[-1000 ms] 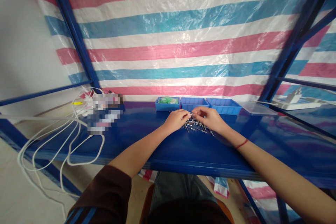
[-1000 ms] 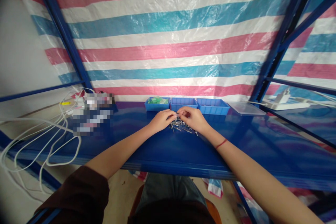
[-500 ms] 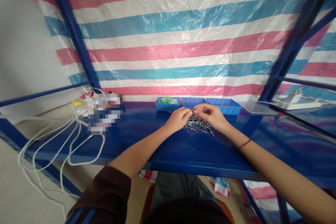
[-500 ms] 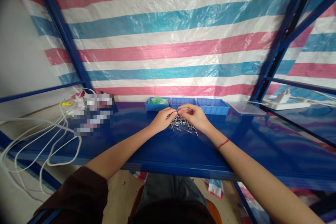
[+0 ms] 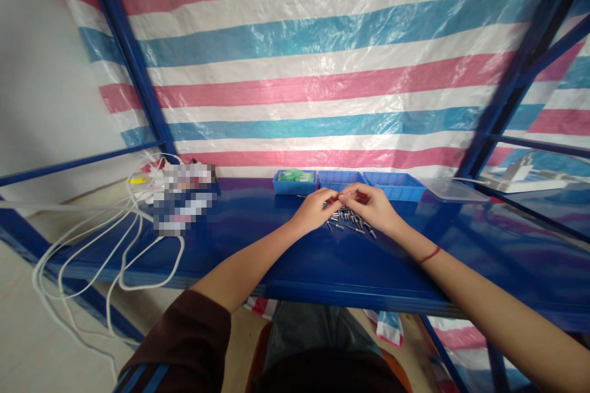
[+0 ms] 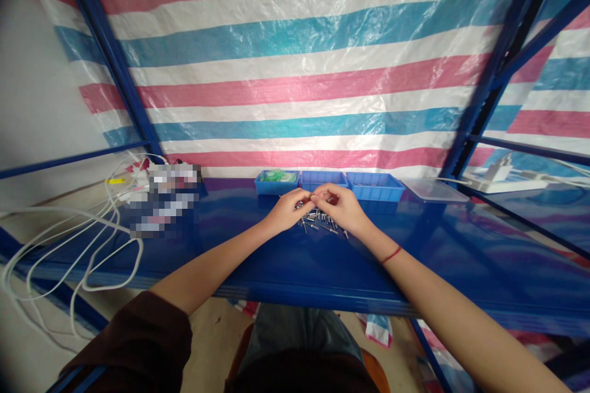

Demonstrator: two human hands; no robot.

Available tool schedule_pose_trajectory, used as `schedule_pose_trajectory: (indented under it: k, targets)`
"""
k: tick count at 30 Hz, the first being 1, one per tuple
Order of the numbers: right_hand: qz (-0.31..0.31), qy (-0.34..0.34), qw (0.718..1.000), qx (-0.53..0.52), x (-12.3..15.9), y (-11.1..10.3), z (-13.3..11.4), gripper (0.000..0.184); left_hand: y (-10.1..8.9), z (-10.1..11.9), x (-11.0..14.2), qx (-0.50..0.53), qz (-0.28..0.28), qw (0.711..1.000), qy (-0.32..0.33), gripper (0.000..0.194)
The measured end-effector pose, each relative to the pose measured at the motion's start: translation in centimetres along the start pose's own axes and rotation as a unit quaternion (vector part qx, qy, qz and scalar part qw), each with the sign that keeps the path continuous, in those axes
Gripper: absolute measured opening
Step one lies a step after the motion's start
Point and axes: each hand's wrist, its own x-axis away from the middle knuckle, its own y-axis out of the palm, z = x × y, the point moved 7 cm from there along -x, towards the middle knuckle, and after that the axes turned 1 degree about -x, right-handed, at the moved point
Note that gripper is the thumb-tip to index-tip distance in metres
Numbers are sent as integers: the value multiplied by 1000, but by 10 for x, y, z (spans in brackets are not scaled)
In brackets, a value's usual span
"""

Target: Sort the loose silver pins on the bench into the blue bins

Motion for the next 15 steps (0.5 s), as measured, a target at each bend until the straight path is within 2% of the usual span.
schedule_pose_trajectory:
  k: [5,10,15]
  targets:
    - [0,-37,997,68,2,-1,-9,25,-4,-3,0,8,27,1000,5,16]
    - [16,-28,995,97,1,-7,-12,24,-12,1,0,6,63,998,15,17]
    - [-18,-25,988,153,0,-3,-13,28,-14,-3,1,-4,79,997,-2,20]
